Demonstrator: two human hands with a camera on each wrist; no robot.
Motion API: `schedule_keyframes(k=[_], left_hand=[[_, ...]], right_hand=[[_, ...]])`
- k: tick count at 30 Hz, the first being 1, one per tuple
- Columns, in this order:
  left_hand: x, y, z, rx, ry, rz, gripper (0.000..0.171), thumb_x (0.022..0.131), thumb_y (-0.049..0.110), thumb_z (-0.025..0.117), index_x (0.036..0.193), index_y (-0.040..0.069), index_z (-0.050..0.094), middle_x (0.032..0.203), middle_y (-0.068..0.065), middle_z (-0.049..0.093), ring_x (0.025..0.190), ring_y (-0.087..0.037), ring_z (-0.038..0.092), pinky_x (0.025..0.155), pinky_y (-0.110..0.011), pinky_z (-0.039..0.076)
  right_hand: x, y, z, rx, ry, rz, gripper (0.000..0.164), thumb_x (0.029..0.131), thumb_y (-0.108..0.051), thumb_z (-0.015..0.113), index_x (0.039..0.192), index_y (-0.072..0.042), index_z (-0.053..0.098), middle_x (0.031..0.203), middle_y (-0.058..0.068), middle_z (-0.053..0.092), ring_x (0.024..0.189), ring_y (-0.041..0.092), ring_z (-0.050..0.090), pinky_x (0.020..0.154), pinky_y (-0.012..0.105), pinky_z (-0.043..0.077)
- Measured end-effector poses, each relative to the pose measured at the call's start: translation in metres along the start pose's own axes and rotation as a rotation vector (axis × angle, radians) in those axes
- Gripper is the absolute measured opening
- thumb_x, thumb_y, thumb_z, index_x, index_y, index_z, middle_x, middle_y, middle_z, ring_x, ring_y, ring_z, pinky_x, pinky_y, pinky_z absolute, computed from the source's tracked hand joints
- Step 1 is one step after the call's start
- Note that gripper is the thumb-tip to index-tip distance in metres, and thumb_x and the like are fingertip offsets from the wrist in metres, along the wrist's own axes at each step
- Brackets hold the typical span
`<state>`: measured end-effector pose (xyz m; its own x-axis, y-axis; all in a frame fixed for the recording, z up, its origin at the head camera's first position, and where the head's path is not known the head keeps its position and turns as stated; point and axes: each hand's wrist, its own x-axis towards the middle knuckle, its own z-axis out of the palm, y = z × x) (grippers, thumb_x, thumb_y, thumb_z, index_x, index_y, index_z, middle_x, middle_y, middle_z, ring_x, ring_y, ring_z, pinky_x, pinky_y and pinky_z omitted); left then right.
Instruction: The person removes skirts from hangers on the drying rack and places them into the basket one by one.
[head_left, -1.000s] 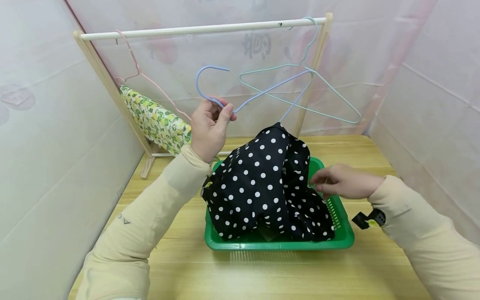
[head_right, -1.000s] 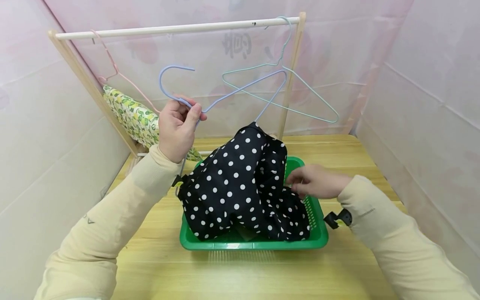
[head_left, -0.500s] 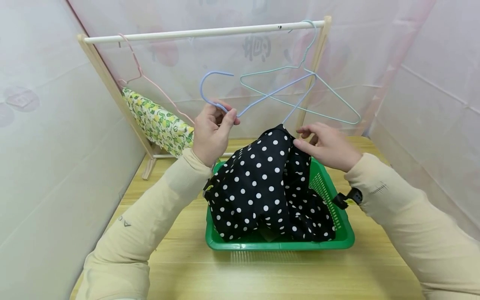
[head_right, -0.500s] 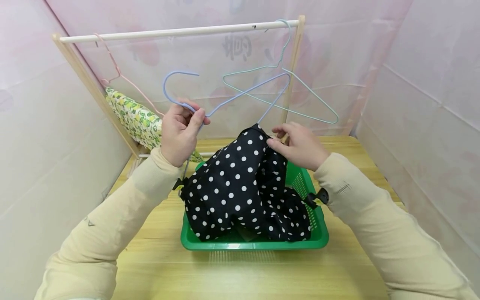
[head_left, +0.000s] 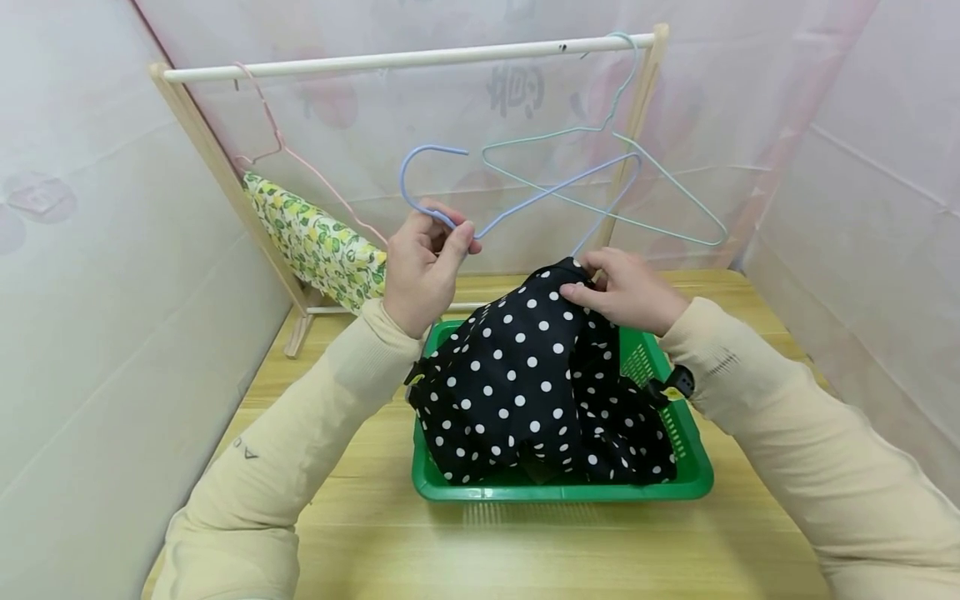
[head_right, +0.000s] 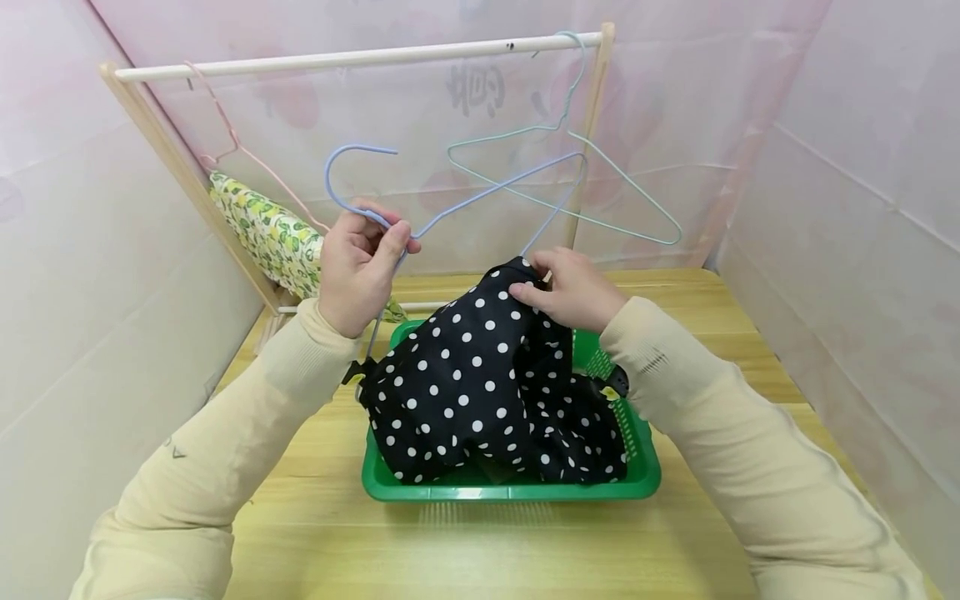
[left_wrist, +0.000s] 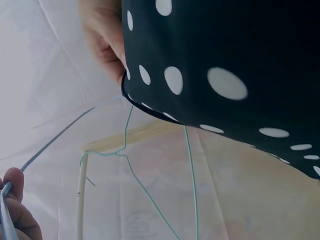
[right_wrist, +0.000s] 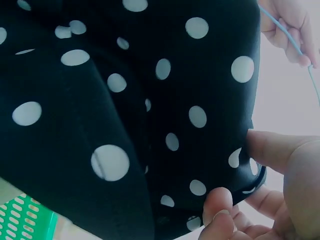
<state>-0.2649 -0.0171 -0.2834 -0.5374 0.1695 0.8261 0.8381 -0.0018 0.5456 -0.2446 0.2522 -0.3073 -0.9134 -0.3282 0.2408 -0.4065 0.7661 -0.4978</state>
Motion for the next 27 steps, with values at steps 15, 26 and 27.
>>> schedule_keyframes(k=[15, 26, 27], left_hand=[[-0.004, 0.005, 0.0, 0.038, -0.043, -0.013, 0.01, 0.095, 0.004, 0.058, 0.096, -0.006, 0.058, 0.079, -0.013, 0.066, 0.073, -0.017, 0.066, 0.057, -0.024, 0.044], [-0.005, 0.007, -0.008, 0.018, -0.086, 0.012, 0.014, 0.098, 0.008, 0.055, 0.096, -0.005, 0.056, 0.079, -0.013, 0.067, 0.053, -0.016, 0.051, 0.047, -0.025, 0.038], [-0.005, 0.008, -0.008, 0.009, -0.092, 0.013, 0.013, 0.098, 0.008, 0.055, 0.095, -0.005, 0.055, 0.079, -0.013, 0.067, 0.053, -0.017, 0.051, 0.046, -0.025, 0.038]], right_hand=[[-0.012, 0.006, -0.005, -0.02, 0.082, -0.053, 0.025, 0.094, -0.027, 0.064, 0.077, -0.012, 0.054, 0.067, 0.007, 0.046, 0.062, 0.021, 0.043, 0.06, 0.035, 0.035], [-0.015, 0.004, -0.008, -0.021, 0.09, -0.057, 0.028, 0.095, -0.028, 0.063, 0.075, -0.012, 0.051, 0.067, 0.007, 0.042, 0.058, 0.021, 0.04, 0.056, 0.032, 0.032], [-0.015, 0.004, -0.008, -0.024, 0.091, -0.058, 0.027, 0.095, -0.027, 0.063, 0.075, -0.012, 0.051, 0.068, 0.007, 0.042, 0.058, 0.021, 0.04, 0.056, 0.032, 0.033]])
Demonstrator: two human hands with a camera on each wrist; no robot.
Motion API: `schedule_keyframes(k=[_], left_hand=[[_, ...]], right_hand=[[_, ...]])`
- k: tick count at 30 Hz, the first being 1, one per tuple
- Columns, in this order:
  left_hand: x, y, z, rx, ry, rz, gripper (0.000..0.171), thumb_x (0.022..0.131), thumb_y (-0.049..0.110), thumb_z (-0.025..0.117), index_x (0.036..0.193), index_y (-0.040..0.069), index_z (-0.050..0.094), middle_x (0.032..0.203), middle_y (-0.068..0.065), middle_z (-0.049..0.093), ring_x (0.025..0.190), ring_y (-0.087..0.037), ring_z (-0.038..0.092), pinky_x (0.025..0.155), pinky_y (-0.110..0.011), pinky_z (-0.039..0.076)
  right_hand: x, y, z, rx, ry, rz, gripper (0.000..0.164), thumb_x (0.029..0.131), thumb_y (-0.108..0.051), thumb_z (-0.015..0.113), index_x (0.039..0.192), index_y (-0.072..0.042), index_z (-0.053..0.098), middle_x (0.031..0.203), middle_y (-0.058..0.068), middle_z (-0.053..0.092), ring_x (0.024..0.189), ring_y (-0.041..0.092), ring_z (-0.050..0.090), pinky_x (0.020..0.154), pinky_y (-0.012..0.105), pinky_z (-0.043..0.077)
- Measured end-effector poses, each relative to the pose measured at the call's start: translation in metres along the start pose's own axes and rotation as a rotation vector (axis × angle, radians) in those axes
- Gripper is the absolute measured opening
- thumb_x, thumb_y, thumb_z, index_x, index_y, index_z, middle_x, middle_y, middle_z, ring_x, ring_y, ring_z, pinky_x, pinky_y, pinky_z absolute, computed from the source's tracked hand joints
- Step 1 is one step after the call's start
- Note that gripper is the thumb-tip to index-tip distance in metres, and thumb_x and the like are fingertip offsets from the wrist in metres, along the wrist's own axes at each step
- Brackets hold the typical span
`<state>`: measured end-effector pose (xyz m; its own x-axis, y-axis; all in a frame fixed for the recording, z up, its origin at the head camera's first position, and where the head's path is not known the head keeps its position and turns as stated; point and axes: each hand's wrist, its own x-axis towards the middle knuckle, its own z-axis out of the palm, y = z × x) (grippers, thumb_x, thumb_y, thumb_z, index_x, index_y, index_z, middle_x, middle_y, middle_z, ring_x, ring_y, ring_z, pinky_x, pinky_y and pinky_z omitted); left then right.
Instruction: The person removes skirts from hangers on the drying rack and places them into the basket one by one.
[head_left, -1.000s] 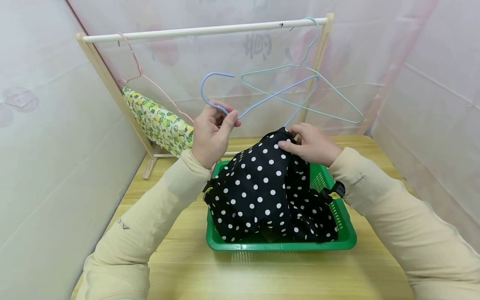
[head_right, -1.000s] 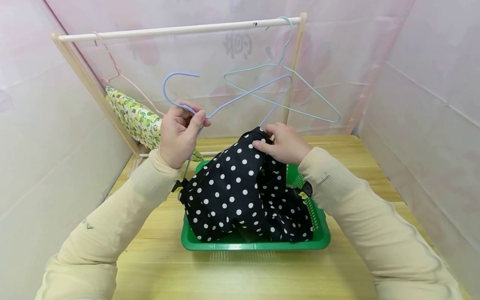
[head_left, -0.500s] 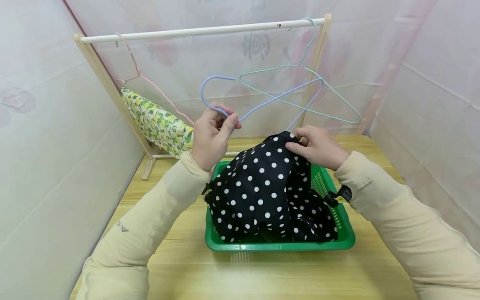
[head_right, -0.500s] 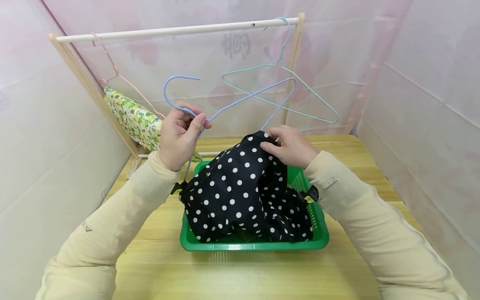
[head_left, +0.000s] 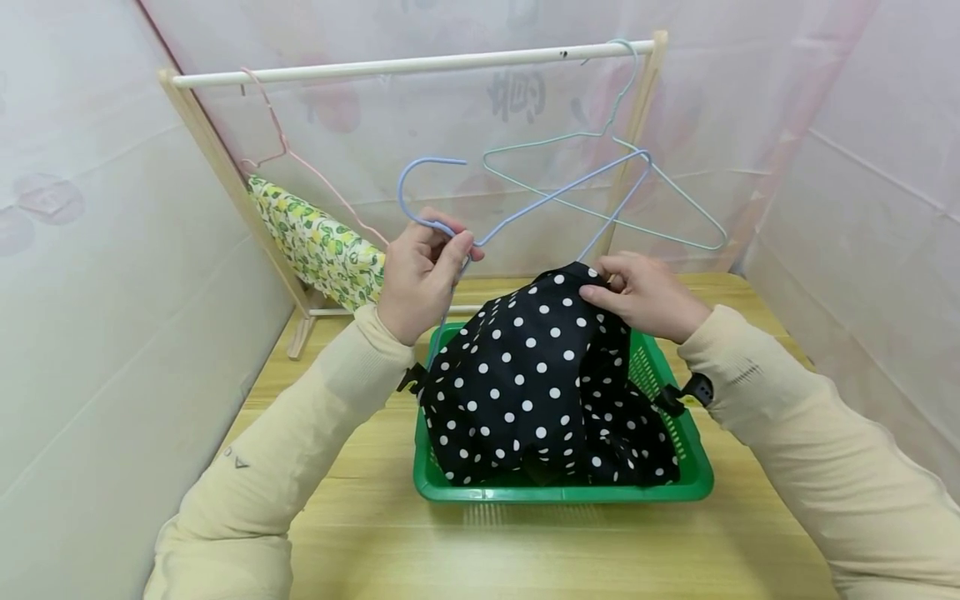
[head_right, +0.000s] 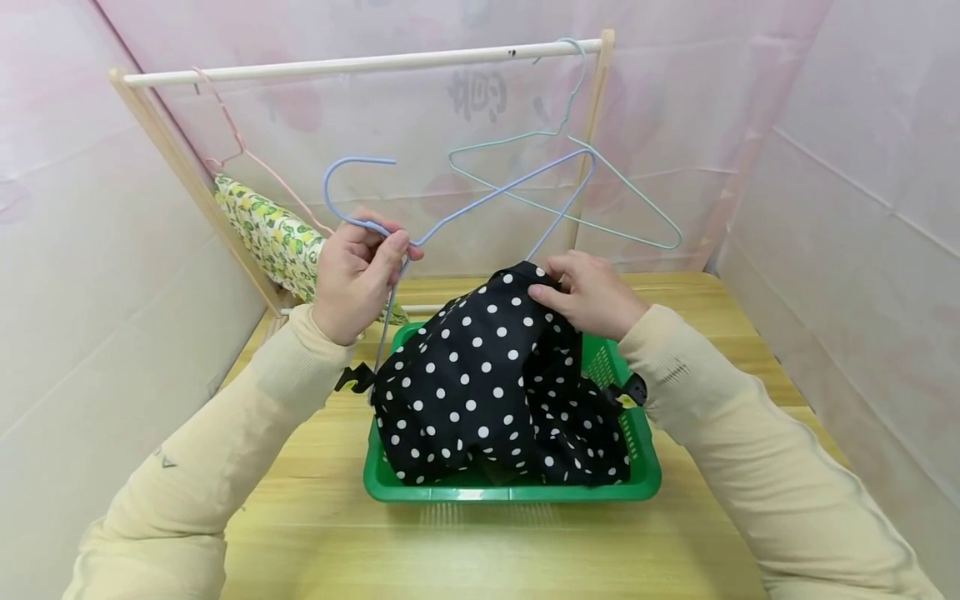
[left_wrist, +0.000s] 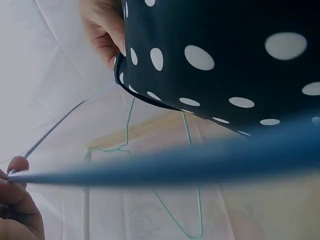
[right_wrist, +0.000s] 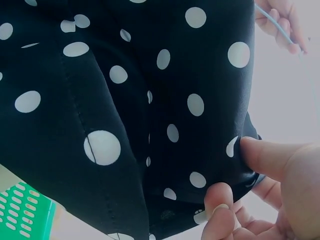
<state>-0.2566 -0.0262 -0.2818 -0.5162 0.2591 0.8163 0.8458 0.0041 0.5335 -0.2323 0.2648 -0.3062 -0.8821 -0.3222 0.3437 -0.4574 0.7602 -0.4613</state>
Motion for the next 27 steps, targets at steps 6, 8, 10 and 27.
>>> schedule_keyframes(k=[6, 8, 10, 27], left_hand=[[0.0, 0.0, -0.001, -0.041, -0.031, -0.01, 0.01, 0.098, 0.004, 0.053, 0.093, -0.004, 0.054, 0.078, -0.013, 0.067, 0.051, -0.02, 0.05, 0.046, -0.026, 0.041], [-0.001, 0.0, -0.002, -0.041, -0.035, -0.013, 0.01, 0.098, 0.004, 0.053, 0.093, -0.004, 0.055, 0.078, -0.013, 0.068, 0.05, -0.018, 0.049, 0.046, -0.026, 0.041], [-0.001, 0.0, -0.002, -0.036, -0.038, -0.013, 0.01, 0.098, 0.004, 0.053, 0.093, -0.004, 0.055, 0.078, -0.013, 0.068, 0.05, -0.017, 0.049, 0.045, -0.026, 0.041], [-0.007, -0.005, -0.008, -0.047, -0.105, -0.047, 0.011, 0.098, 0.005, 0.053, 0.089, -0.001, 0.054, 0.08, -0.017, 0.068, 0.048, -0.017, 0.051, 0.04, -0.029, 0.046]], right_hand=[[-0.004, -0.001, -0.003, 0.004, 0.01, -0.016, 0.023, 0.094, -0.024, 0.064, 0.078, -0.013, 0.054, 0.072, 0.006, 0.045, 0.061, 0.02, 0.043, 0.057, 0.032, 0.035], [-0.004, -0.001, -0.004, 0.007, 0.008, -0.018, 0.022, 0.094, -0.024, 0.064, 0.078, -0.013, 0.054, 0.073, 0.006, 0.045, 0.061, 0.02, 0.043, 0.057, 0.032, 0.035], [-0.005, -0.001, -0.004, 0.009, 0.006, -0.019, 0.021, 0.094, -0.025, 0.064, 0.079, -0.013, 0.056, 0.074, 0.006, 0.047, 0.062, 0.019, 0.045, 0.057, 0.032, 0.036], [-0.019, 0.012, -0.012, 0.03, 0.009, -0.004, 0.017, 0.094, -0.024, 0.064, 0.08, -0.017, 0.06, 0.079, 0.003, 0.054, 0.068, 0.019, 0.051, 0.057, 0.031, 0.043]])
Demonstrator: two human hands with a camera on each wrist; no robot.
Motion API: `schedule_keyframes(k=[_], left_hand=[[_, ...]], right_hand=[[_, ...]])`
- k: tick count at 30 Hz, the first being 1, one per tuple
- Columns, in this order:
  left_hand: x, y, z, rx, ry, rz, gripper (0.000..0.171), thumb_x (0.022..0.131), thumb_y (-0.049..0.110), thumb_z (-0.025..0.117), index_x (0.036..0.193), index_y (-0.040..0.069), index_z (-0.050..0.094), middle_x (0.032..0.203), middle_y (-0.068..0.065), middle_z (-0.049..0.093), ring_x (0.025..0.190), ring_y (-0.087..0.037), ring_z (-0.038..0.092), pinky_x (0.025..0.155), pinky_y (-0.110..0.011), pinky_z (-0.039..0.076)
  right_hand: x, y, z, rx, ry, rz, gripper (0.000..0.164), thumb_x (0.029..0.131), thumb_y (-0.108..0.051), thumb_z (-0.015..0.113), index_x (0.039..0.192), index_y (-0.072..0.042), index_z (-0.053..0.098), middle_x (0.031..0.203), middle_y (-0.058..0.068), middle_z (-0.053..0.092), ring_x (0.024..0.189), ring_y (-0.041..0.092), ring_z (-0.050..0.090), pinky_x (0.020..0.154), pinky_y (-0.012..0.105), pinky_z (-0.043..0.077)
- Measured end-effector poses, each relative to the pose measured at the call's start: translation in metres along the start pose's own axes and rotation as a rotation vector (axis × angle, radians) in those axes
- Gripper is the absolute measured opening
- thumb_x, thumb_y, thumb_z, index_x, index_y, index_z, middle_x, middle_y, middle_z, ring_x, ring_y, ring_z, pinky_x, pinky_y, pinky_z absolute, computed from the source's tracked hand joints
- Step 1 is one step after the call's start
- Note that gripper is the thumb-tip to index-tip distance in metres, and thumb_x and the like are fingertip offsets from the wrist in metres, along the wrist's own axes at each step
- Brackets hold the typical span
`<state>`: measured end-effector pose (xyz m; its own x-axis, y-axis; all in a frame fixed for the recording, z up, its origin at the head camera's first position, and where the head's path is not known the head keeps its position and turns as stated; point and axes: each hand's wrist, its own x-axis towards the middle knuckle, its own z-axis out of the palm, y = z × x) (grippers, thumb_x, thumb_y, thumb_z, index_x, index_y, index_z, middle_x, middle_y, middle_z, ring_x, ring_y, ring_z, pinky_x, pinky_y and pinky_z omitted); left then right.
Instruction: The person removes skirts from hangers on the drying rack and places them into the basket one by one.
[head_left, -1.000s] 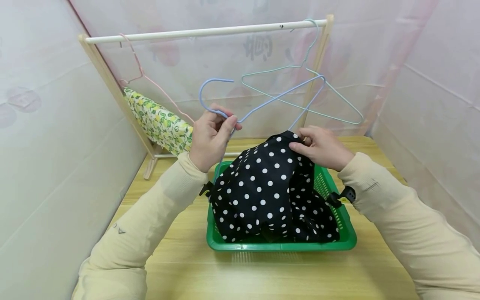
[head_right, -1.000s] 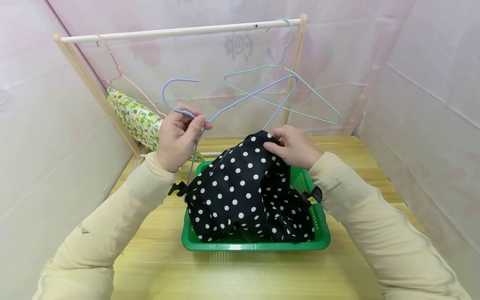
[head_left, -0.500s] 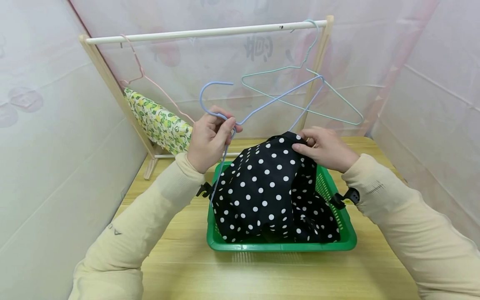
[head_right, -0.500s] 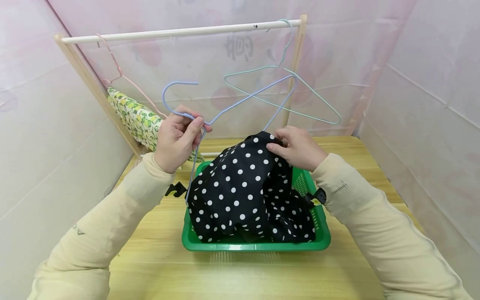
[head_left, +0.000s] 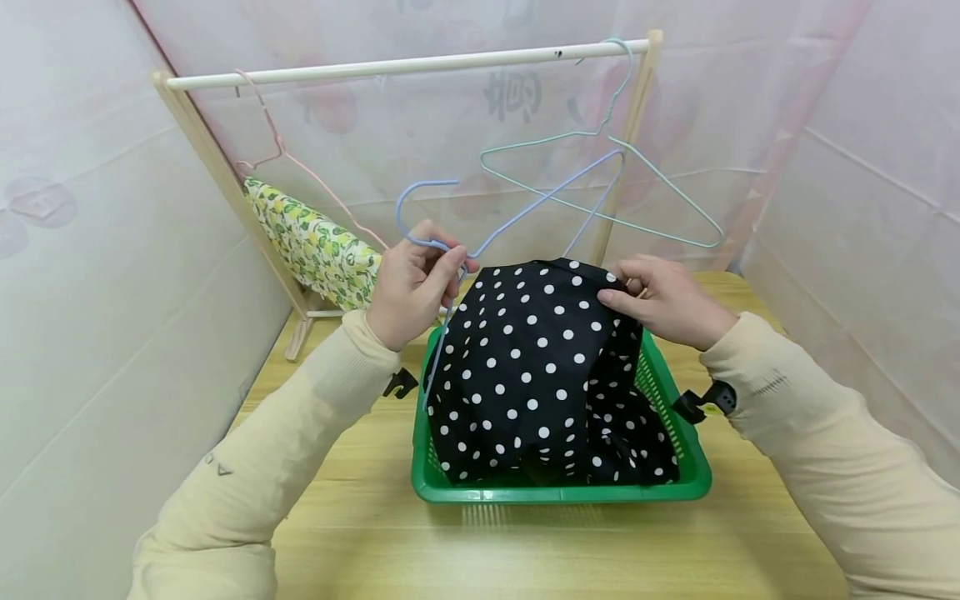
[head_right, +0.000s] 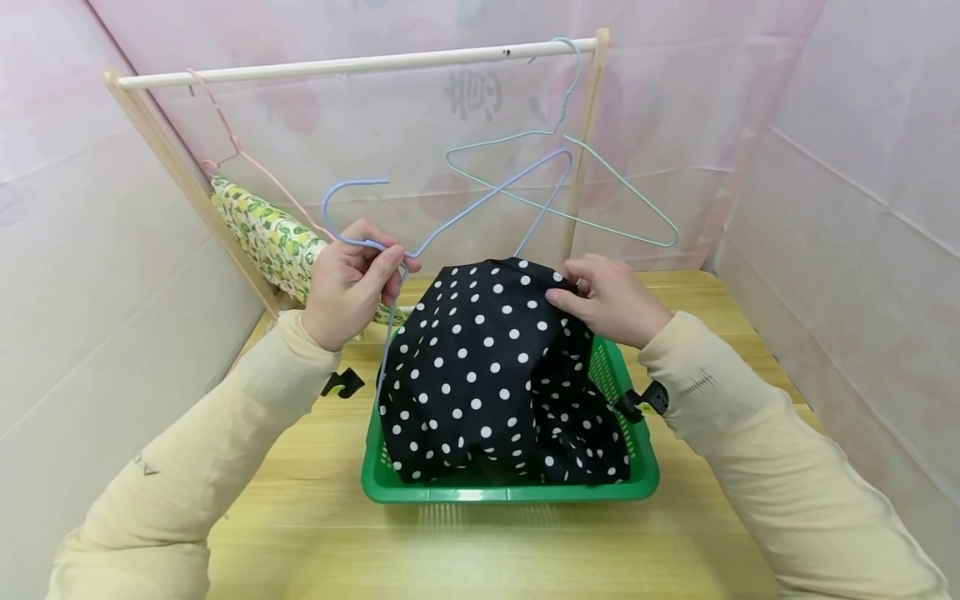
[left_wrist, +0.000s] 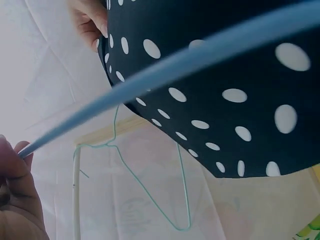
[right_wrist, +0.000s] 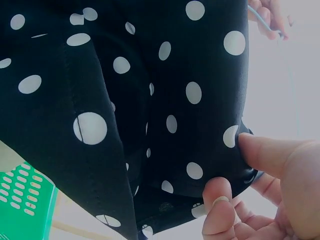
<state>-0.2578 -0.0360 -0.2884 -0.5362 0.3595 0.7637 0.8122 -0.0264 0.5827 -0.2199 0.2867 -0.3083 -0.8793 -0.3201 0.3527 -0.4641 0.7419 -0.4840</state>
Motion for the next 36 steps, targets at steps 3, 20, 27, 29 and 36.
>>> schedule_keyframes(k=[3, 20, 27, 29, 36], left_hand=[[-0.002, -0.001, -0.002, 0.015, -0.008, 0.001, 0.011, 0.098, 0.005, 0.054, 0.089, -0.001, 0.054, 0.08, -0.015, 0.068, 0.049, -0.017, 0.051, 0.041, -0.029, 0.047], [-0.003, -0.009, -0.012, 0.054, 0.091, -0.033, 0.015, 0.099, 0.008, 0.053, 0.091, -0.004, 0.054, 0.08, -0.013, 0.069, 0.048, -0.019, 0.053, 0.042, -0.029, 0.049], [-0.003, -0.008, -0.012, 0.058, 0.095, -0.049, 0.014, 0.098, 0.008, 0.054, 0.091, -0.004, 0.054, 0.081, -0.014, 0.069, 0.048, -0.02, 0.053, 0.043, -0.029, 0.05], [-0.003, -0.007, -0.012, 0.055, 0.097, -0.047, 0.015, 0.098, 0.008, 0.054, 0.091, -0.004, 0.054, 0.08, -0.015, 0.069, 0.048, -0.02, 0.053, 0.043, -0.029, 0.049], [-0.001, -0.006, -0.015, 0.055, 0.115, -0.024, 0.015, 0.098, 0.008, 0.055, 0.091, -0.006, 0.054, 0.081, -0.016, 0.069, 0.047, -0.021, 0.053, 0.042, -0.029, 0.048]], right_hand=[[-0.002, 0.001, -0.001, 0.006, 0.001, 0.008, 0.018, 0.094, -0.024, 0.064, 0.079, -0.017, 0.058, 0.077, 0.003, 0.052, 0.067, 0.019, 0.049, 0.056, 0.03, 0.042], [-0.027, 0.007, -0.009, -0.032, 0.022, -0.042, 0.024, 0.093, -0.019, 0.067, 0.074, -0.016, 0.051, 0.069, 0.0, 0.044, 0.058, 0.014, 0.04, 0.053, 0.026, 0.035], [-0.043, 0.016, -0.008, -0.066, -0.011, -0.057, 0.025, 0.091, -0.017, 0.068, 0.073, -0.019, 0.051, 0.071, -0.005, 0.051, 0.054, 0.01, 0.041, 0.051, 0.025, 0.035], [-0.047, 0.018, -0.006, -0.087, -0.027, -0.077, 0.028, 0.091, -0.015, 0.067, 0.071, -0.019, 0.048, 0.069, -0.005, 0.048, 0.054, 0.009, 0.039, 0.051, 0.024, 0.034], [-0.058, 0.026, 0.009, -0.012, -0.194, -0.027, 0.019, 0.094, -0.015, 0.062, 0.078, -0.019, 0.054, 0.069, -0.006, 0.047, 0.059, 0.009, 0.045, 0.054, 0.025, 0.04]])
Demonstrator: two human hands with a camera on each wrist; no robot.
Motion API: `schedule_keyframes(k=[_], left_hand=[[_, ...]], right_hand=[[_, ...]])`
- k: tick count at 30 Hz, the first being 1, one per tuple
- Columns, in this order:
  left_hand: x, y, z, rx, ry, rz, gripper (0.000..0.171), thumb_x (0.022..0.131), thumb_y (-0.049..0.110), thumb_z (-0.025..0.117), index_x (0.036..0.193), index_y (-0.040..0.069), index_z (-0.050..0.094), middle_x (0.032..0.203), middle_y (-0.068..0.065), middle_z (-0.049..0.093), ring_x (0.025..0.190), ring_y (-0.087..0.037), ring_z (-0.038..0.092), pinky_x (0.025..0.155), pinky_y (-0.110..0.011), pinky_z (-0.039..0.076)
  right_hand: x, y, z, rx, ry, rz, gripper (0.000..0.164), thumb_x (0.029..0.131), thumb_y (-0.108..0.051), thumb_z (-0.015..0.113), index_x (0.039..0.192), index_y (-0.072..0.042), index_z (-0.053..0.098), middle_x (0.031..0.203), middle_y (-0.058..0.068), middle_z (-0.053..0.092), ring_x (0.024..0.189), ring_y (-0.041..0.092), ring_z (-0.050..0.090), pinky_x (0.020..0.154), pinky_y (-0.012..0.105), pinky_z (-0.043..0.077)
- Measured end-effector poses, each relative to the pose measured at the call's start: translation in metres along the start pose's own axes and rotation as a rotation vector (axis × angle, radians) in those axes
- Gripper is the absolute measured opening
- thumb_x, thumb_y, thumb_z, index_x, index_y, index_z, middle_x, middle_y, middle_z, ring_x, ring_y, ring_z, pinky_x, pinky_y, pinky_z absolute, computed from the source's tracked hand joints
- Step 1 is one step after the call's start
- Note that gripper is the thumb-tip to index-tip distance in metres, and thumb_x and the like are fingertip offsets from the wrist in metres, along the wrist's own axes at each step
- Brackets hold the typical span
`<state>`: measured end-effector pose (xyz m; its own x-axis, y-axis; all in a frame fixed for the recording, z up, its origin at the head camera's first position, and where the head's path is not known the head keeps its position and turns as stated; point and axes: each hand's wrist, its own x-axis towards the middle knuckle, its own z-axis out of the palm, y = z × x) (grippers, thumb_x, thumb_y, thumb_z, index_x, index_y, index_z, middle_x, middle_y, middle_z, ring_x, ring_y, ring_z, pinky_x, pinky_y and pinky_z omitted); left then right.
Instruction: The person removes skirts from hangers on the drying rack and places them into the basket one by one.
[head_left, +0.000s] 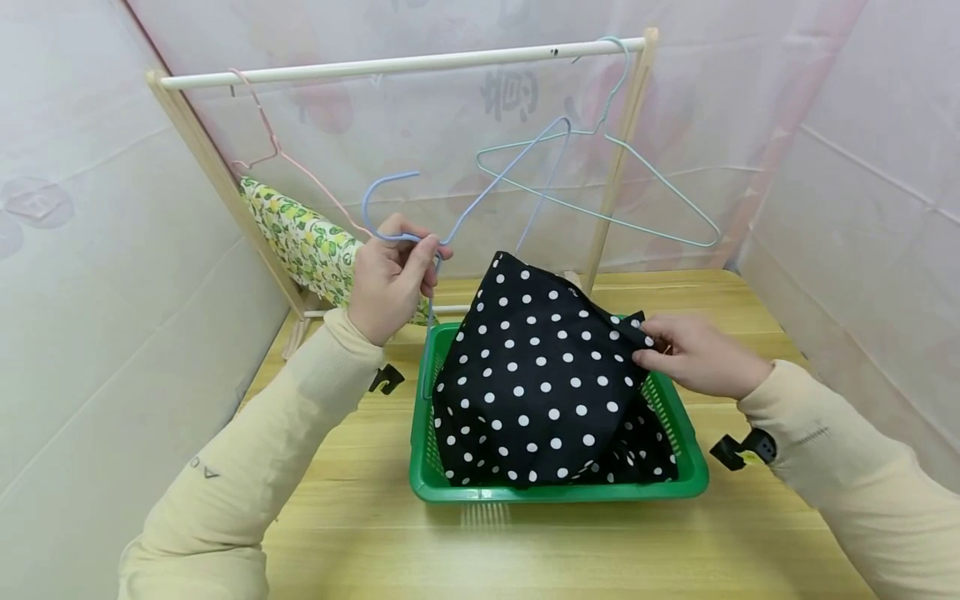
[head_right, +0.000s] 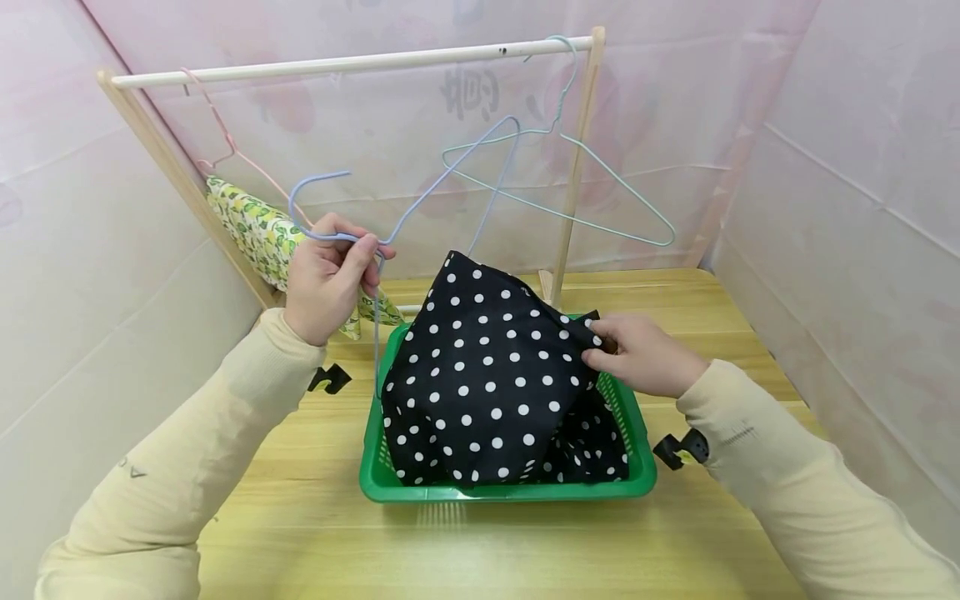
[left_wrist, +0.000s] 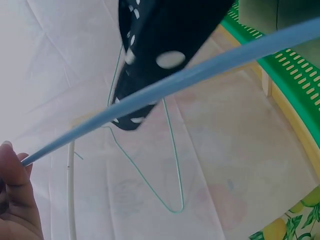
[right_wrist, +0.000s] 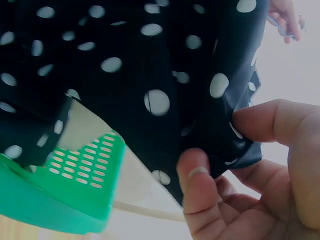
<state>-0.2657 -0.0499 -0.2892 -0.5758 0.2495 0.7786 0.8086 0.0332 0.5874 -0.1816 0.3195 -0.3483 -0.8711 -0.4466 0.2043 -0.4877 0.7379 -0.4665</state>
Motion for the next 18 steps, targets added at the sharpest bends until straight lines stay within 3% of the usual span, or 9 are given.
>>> schedule_keyframes(k=[8, 18], left_hand=[[0.005, 0.003, -0.006, 0.0, 0.049, 0.047, 0.015, 0.098, 0.004, 0.054, 0.09, -0.009, 0.051, 0.082, -0.021, 0.068, 0.047, -0.018, 0.053, 0.044, -0.027, 0.048], [0.006, 0.011, -0.009, -0.003, 0.07, 0.045, 0.015, 0.098, 0.004, 0.054, 0.091, -0.01, 0.052, 0.082, -0.02, 0.068, 0.047, -0.018, 0.053, 0.044, -0.026, 0.048]], right_hand=[[0.002, 0.003, 0.015, 0.082, -0.163, 0.07, 0.014, 0.097, -0.018, 0.059, 0.083, -0.018, 0.059, 0.064, -0.008, 0.047, 0.055, 0.008, 0.047, 0.055, 0.025, 0.043], [0.007, 0.009, 0.032, 0.064, -0.324, 0.167, 0.015, 0.098, -0.025, 0.056, 0.086, -0.017, 0.06, 0.066, -0.006, 0.053, 0.057, 0.01, 0.05, 0.059, 0.028, 0.044]])
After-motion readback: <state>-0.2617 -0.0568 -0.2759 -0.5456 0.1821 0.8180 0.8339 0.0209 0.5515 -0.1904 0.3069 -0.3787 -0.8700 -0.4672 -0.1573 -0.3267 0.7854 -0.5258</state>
